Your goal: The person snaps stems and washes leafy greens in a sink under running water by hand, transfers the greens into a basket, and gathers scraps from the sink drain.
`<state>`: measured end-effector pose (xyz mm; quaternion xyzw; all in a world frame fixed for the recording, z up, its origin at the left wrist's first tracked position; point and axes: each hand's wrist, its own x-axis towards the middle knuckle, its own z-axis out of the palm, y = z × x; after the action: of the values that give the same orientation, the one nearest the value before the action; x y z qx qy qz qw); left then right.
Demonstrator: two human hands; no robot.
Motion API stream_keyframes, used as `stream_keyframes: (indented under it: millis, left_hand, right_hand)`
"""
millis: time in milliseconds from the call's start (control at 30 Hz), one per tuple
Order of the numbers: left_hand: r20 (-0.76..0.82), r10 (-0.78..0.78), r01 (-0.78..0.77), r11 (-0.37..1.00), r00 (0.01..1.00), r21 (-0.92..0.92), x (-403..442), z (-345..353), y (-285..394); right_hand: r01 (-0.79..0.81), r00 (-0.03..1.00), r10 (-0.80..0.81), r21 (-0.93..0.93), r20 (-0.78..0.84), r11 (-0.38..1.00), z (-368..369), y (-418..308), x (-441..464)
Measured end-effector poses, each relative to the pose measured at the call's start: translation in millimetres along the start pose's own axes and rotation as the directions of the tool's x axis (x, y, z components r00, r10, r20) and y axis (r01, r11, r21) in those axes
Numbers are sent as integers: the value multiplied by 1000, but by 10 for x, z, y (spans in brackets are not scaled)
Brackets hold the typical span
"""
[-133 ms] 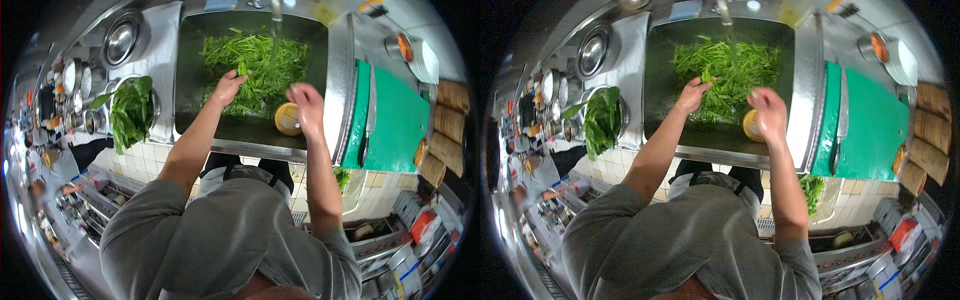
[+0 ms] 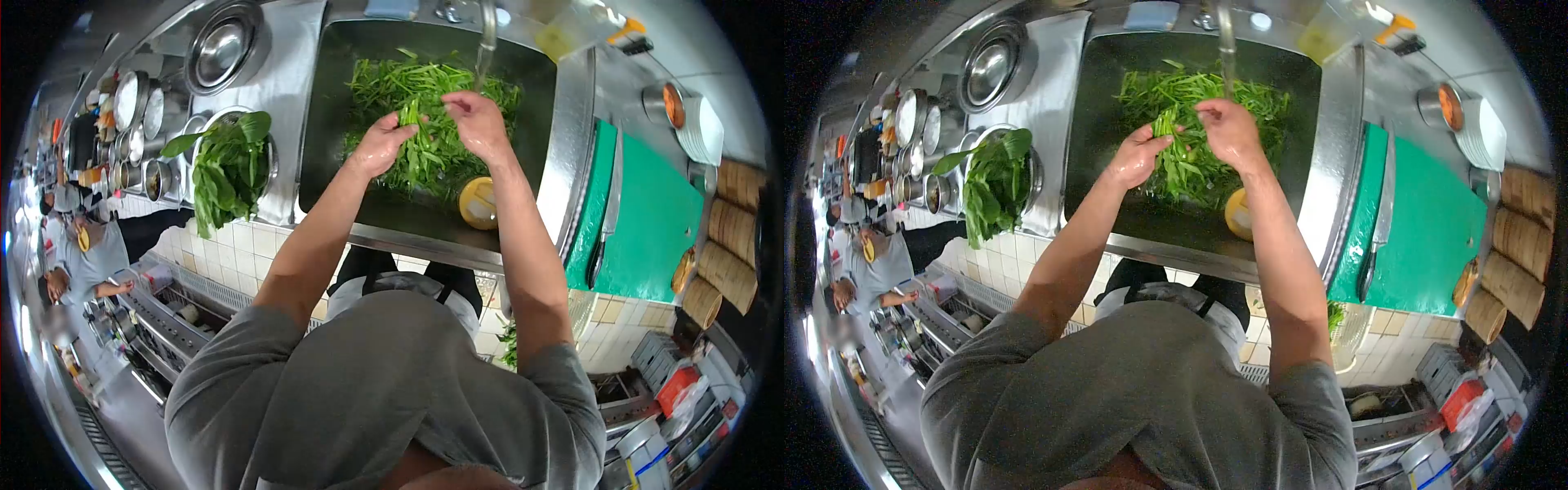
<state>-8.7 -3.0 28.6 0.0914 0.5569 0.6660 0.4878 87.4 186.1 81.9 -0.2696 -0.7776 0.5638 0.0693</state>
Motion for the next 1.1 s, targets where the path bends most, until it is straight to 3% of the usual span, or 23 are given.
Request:
stream_keyframes:
  millis: [33,100,167,200,233,300,367,433,467,500,567,600,633,700,733,767,833,900,967,1000,1033,1100]
  left_hand:
    - [50,15,-11,998,999,-70,-88,-20,81]
    - [46,78,-79,997,996,17,-204,-61,204]
    - [25,106,-100,978,994,-181,-229,-15,261]
    - [-7,109,-108,978,994,-180,-252,-1,291]
    - [-2,113,-112,976,994,-186,-263,4,330]
    - [50,4,14,934,999,-356,-332,21,434]
    - [103,38,11,901,994,-434,-349,-13,424]
    - [149,82,6,860,985,-510,-327,-5,420]
    - [130,112,-30,857,985,-514,-327,-6,421]
    - [110,141,-65,854,984,-516,-338,9,440]
    - [108,146,-65,840,983,-539,-360,51,478]
    - [123,151,-68,856,981,-513,-366,61,491]
    - [137,152,-67,872,979,-486,-382,76,495]
    - [137,175,-91,878,975,-469,-372,78,483]
    - [135,197,-116,884,971,-453,-370,71,476]
    - [134,200,-120,885,971,-451,-381,68,498]
    - [121,237,-171,899,964,-402,-438,58,521]
    - [124,231,-160,893,965,-420,-457,14,503]
    - [127,228,-152,887,966,-437,-467,-45,486]
    - [169,210,-115,886,963,-449,-475,-73,476]
    - [212,193,-76,885,958,-459,-475,-98,468]
    - [198,167,-70,903,966,-423,-489,-83,503]
  right_hand:
    - [-3,992,6,-22,129,1000,108,-83,99]
    - [12,989,-19,52,145,999,316,-192,91]
    - [-42,998,39,76,44,996,297,-276,5]
    - [-102,994,94,207,48,973,327,-166,21]
    - [-100,995,93,199,44,975,345,-102,29]
    - [-64,957,124,224,-261,972,342,-85,-16]
    - [-36,937,119,249,-329,968,310,35,-104]
    - [-82,849,254,360,-462,929,312,359,-125]
    - [-172,897,355,530,-265,831,259,414,-197]
    - [-170,896,355,530,-268,831,241,249,-297]
    - [-542,791,604,566,96,621,243,-99,-444]
    - [-557,777,620,577,109,597,288,-163,-472]
    - [-558,775,622,578,106,596,315,-141,-483]
    - [-514,810,540,722,230,463,411,37,-439]
    - [-419,887,394,779,242,467,447,207,-419]
    - [-418,888,390,779,242,467,434,163,-413]
    - [-309,909,409,789,80,532,360,-60,-441]
    - [-286,882,469,844,46,454,279,-144,-412]
    - [-181,817,487,665,-308,724,174,48,-256]
    - [-94,857,364,584,-365,807,168,75,-198]
    - [-95,857,365,585,-364,806,159,107,-160]
    - [-187,954,297,729,-24,658,91,-24,-111]
